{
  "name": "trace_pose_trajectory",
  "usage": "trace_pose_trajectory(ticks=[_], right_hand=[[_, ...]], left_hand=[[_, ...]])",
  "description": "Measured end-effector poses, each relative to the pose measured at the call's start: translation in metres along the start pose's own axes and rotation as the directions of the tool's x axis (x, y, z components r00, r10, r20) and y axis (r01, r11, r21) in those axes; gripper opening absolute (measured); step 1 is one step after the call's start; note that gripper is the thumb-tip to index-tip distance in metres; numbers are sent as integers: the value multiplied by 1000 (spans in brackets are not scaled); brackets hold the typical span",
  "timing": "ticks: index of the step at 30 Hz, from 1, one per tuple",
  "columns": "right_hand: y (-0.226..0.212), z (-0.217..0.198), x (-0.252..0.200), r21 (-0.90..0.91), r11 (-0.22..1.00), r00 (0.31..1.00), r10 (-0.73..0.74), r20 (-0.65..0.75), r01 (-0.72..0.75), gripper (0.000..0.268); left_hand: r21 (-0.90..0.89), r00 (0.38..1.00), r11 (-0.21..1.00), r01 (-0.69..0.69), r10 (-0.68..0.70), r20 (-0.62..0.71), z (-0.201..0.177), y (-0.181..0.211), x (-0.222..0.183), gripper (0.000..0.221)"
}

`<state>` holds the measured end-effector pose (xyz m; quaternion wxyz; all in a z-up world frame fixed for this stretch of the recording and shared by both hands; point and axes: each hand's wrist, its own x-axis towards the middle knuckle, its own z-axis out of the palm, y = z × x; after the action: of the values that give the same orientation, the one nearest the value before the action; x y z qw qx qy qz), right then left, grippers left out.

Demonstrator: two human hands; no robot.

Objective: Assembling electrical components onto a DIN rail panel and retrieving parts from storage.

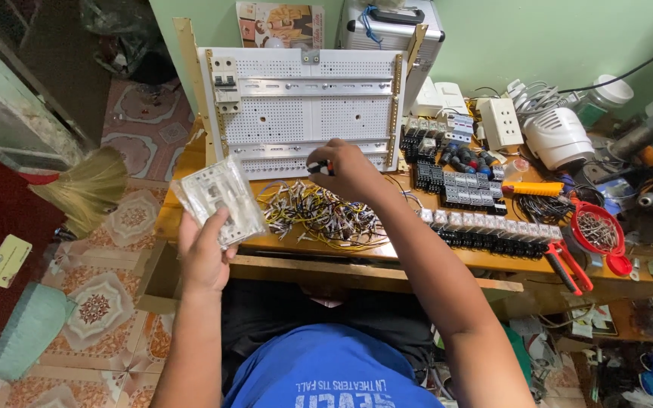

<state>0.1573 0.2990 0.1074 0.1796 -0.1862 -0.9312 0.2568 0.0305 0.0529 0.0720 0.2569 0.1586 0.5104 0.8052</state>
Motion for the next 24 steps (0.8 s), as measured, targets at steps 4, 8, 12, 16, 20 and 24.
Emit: trace_pose_trajectory(ticks=[4,8,12,16,20,24], right_hand=[[36,21,1,-230,970,967,134,216,-83,30],[43,22,4,-360,931,953,155,259,-54,35],[17,4,-2,-383,918,958,194,213,-101,40],[-23,-14,-17,-252,968,987,54,152,-14,44],[-84,-15,-41,73,997,988,-37,148,26,50],[-90,14,-58,389,915,992,-128,21,109,70]], left_hand=[[74,999,996,-42,43,-13,-13,17,-7,38],[138,994,986,-97,101,-27,-27,19,-8,32],[160,990,978,-132,137,-18,-31,30,-10,30],[110,990,984,-143,144,-2,-36,21,-12,31],[-20,981,992,-127,129,142,-31,8,-17,25],[-161,959,984,-81,121,257,-21,1,-24,27]])
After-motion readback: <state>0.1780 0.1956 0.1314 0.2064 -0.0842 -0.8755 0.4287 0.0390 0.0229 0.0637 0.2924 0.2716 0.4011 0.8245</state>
